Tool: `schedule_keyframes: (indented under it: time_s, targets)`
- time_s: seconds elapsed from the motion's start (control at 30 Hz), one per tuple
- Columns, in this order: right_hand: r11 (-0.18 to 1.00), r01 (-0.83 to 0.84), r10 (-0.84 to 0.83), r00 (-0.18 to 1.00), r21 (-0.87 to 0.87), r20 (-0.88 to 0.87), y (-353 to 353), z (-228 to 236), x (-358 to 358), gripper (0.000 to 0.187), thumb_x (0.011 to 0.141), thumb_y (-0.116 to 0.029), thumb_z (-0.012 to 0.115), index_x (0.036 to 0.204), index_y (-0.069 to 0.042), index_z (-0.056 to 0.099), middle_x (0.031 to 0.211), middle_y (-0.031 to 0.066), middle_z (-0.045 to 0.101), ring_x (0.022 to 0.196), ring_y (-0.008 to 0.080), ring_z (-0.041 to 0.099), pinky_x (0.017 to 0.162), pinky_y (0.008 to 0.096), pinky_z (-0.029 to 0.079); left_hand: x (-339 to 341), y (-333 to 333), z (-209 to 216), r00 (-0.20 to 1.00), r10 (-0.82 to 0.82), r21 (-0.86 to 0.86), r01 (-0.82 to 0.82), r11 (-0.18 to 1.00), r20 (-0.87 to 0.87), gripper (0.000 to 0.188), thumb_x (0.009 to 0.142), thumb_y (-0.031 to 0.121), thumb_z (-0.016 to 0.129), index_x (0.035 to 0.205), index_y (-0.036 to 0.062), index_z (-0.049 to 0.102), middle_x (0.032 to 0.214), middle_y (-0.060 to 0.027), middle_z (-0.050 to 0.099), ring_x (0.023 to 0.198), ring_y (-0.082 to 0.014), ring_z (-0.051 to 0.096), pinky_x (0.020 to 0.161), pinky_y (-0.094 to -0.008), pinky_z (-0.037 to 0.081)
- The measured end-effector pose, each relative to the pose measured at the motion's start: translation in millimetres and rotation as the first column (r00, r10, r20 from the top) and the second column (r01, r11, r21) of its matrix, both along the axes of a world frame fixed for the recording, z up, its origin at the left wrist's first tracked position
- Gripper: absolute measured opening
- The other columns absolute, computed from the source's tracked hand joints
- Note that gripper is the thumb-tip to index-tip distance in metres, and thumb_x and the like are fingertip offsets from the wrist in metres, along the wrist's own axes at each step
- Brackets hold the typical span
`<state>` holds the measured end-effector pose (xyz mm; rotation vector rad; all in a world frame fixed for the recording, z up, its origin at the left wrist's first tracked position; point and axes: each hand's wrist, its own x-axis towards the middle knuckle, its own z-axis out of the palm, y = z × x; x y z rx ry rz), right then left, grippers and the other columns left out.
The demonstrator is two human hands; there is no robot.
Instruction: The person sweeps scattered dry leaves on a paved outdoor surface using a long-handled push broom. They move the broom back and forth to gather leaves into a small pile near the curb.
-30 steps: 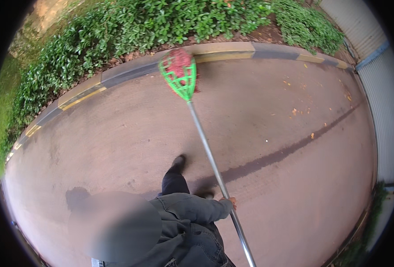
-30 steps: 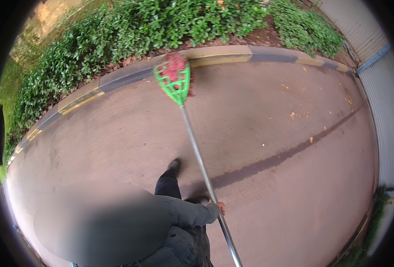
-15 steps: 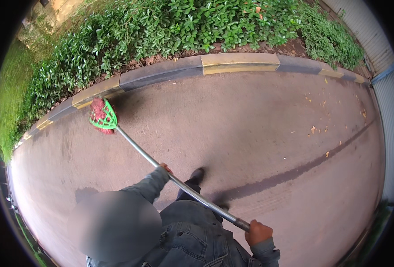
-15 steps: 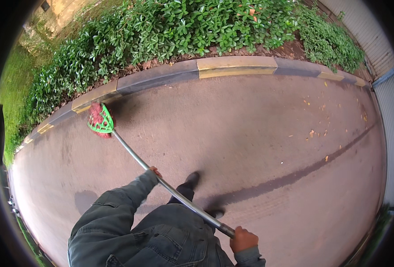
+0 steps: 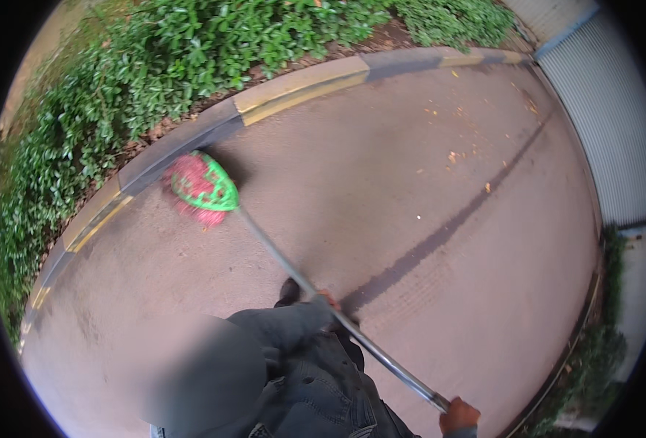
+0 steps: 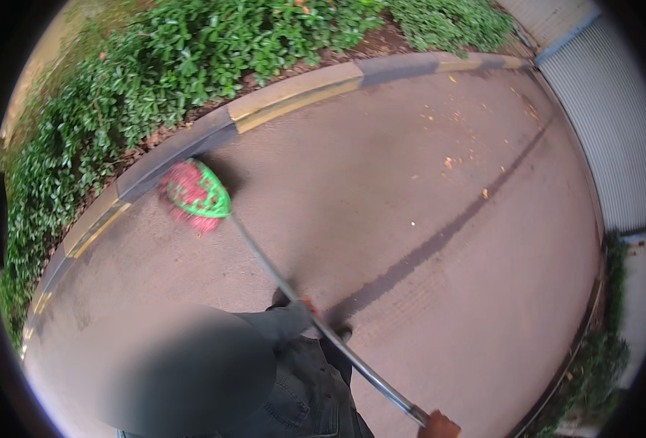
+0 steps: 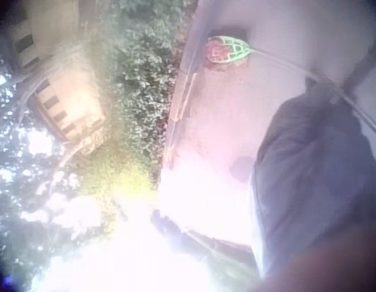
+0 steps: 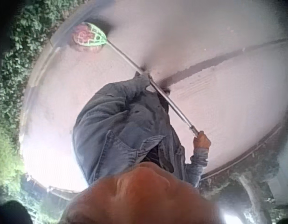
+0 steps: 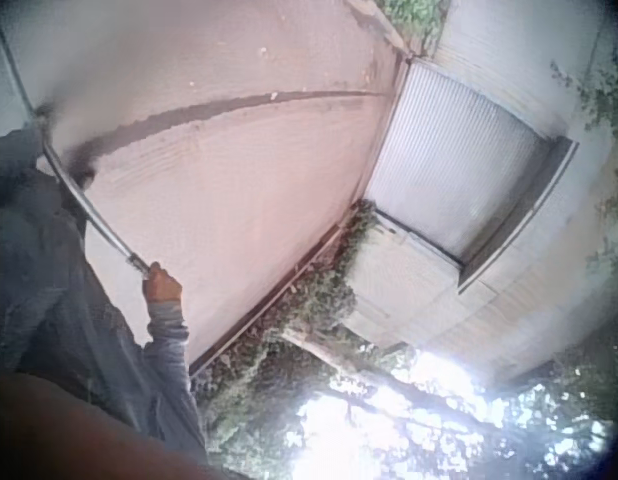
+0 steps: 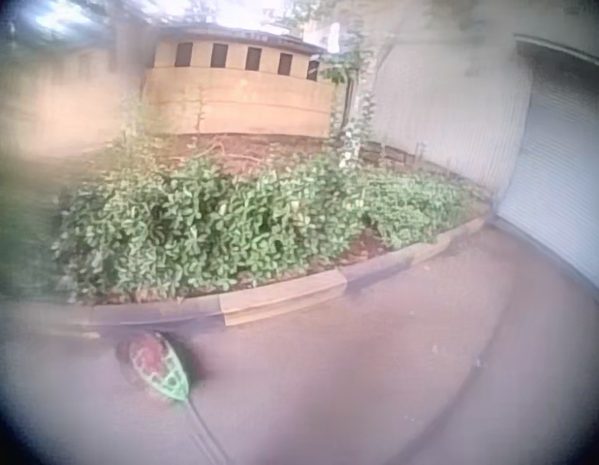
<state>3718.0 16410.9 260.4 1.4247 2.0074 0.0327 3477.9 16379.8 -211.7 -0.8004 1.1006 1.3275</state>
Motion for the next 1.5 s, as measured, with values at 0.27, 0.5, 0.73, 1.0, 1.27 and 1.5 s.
schedule_keyframes:
  time_s: [0.27, 0.5, 0.73, 1.0, 1.27, 1.5]
  targets:
    - [0.814, 0.581, -0.58, 0.808, -0.02, -0.102, -107.3, 12.5, 68.0, 0.017, 0.064, -0.027, 0.056, 0.072, -0.013, 0.05, 0.056, 0.0102, 0.056, 0.049, 0.0296, 0.055, 0.046, 0.0411, 0.044, 112.2, 189.4, 105.3, 0.85, -0.526, -0.062, 0.523, 0.85, -0.027, 0.013, 0.069, 0.015, 0.054, 0.068, 0.0033, 0.049, 0.047, -0.0092, 0.043, 0.039, -0.0205, 0.045, 0.035, -0.0351, 0.041]
    - [0.68, 0.726, -0.728, 0.651, -0.104, -0.215, -95.8, -39.7, 225.7, 0.034, 0.063, -0.044, 0.06, 0.075, -0.013, 0.05, 0.056, 0.0078, 0.052, 0.049, 0.0245, 0.051, 0.044, 0.035, 0.041, 218.8, 291.3, 201.6, 0.786, -0.595, 0.176, 0.618, 0.766, -0.168, 0.014, 0.067, 0.011, 0.057, 0.064, 0.0015, 0.047, 0.049, -0.0068, 0.045, 0.041, -0.0184, 0.048, 0.038, -0.0333, 0.043]
    - [0.7, 0.712, -0.698, 0.669, -0.05, -0.254, 3.7, -43.2, 352.4, 0.025, 0.064, -0.039, 0.058, 0.074, -0.016, 0.053, 0.059, 0.0102, 0.057, 0.055, 0.0293, 0.057, 0.048, 0.0409, 0.044, 324.9, 348.8, 218.1, 0.776, -0.622, 0.119, 0.631, 0.767, -0.109, 0.015, 0.067, 0.009, 0.057, 0.071, 0.0036, 0.043, 0.055, -0.0077, 0.047, 0.043, -0.0188, 0.049, 0.041, -0.0345, 0.047]
    - [0.908, 0.418, -0.413, 0.887, -0.022, -0.207, 203.7, -45.9, 428.3, 0.011, 0.064, -0.024, 0.055, 0.071, -0.016, 0.053, 0.058, 0.0092, 0.057, 0.056, 0.0318, 0.056, 0.051, 0.0434, 0.045, 334.9, 415.8, 112.7, 0.912, -0.401, 0.012, 0.404, 0.915, -0.086, 0.015, 0.069, 0.013, 0.054, 0.064, 0.0016, 0.047, 0.053, -0.0122, 0.049, 0.043, -0.0239, 0.05, 0.043, -0.0377, 0.048]
    - [0.993, 0.092, -0.106, 0.967, -0.072, -0.23, 482.1, -74.1, 379.1, 0.014, 0.057, -0.019, 0.06, 0.065, -0.01, 0.053, 0.055, 0.0098, 0.055, 0.052, 0.0284, 0.055, 0.048, 0.039, 0.044, 239.0, 506.9, 21.9, 0.99, -0.129, 0.02, 0.131, 0.991, -0.059, 0.02, 0.069, 0.016, 0.047, 0.054, 0.0061, 0.039, 0.044, -0.013, 0.041, 0.043, -0.0328, 0.047, 0.046, -0.0446, 0.043]
    - [0.991, -0.121, 0.098, 0.943, -0.055, -0.317, 710.9, -94.4, 301.3, 0.01, 0.058, -0.015, 0.059, 0.064, -0.01, 0.052, 0.054, 0.0091, 0.054, 0.05, 0.0268, 0.055, 0.045, 0.0373, 0.043, 159.5, 664.0, 36.1, 0.984, 0.173, -0.195, -0.177, 0.965, -0.04, 0.022, 0.069, 0.012, 0.043, 0.051, 0.0108, 0.032, 0.039, -0.0042, 0.032, 0.035, -0.0201, 0.034, 0.039, -0.036, 0.038]
